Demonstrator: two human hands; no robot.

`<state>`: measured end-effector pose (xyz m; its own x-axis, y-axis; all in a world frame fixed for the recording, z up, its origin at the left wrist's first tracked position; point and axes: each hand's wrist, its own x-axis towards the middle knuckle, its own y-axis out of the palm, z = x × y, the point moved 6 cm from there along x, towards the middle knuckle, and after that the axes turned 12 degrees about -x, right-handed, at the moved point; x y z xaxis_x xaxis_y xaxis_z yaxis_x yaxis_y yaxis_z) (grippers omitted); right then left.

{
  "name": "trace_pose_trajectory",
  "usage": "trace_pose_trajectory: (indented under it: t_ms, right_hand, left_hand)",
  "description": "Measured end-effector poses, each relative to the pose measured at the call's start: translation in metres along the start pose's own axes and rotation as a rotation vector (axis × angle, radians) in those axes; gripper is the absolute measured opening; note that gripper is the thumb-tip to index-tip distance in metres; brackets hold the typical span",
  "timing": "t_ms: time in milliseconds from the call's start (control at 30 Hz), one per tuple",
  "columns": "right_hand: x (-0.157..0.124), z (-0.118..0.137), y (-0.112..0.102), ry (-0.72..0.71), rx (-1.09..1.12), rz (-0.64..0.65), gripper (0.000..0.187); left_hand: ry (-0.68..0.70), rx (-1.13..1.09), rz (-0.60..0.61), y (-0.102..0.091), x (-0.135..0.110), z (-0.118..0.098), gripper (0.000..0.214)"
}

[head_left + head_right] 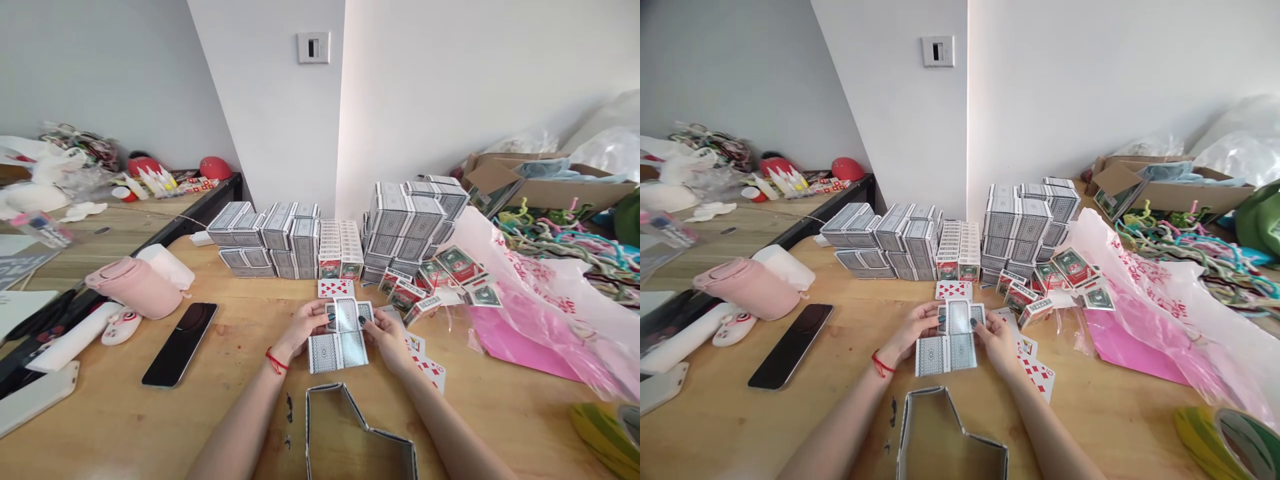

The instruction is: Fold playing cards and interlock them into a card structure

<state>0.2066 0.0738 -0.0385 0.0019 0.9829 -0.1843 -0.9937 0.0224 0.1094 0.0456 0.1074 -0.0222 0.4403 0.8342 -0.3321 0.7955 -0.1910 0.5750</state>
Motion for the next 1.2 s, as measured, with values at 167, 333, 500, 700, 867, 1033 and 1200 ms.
trace_pose_trajectory:
  t_ms: [167,333,500,700,867,1033,1200]
  right_hand:
    - [-0.002,0.004,0.004,-0.007,0.033,0.061,0.036]
    - [-0.004,0.006,0.006,-0.031,0.041,0.122,0.032]
    - [-0.002,0.004,0.005,-0.030,0.028,0.117,0.033]
    - [-0.001,0.002,0.007,-0.051,-0.007,0.125,0.034]
    - [0.003,-0.004,-0.002,-0.025,-0.065,0.002,0.032]
    - [0.004,-0.003,-0.007,0.010,-0.074,-0.051,0.030]
    - [0.001,0.000,-0.004,0.052,-0.040,-0.038,0.031]
  left_hand:
    - [0.001,0.053,-0.050,0.000,0.001,-0.001,0.038]
    - [-0.034,0.091,-0.057,0.001,0.001,-0.002,0.035]
    - [-0.047,0.133,-0.051,0.002,0.001,0.000,0.032]
    - [0.047,0.273,0.024,0.005,0.007,0.004,0.027]
    - [0.095,0.334,-0.010,0.001,0.010,0.006,0.016]
    - [0.110,0.327,-0.050,-0.003,0.010,0.008,0.014]
    - [0.133,0.343,-0.024,-0.002,0.010,0.010,0.014]
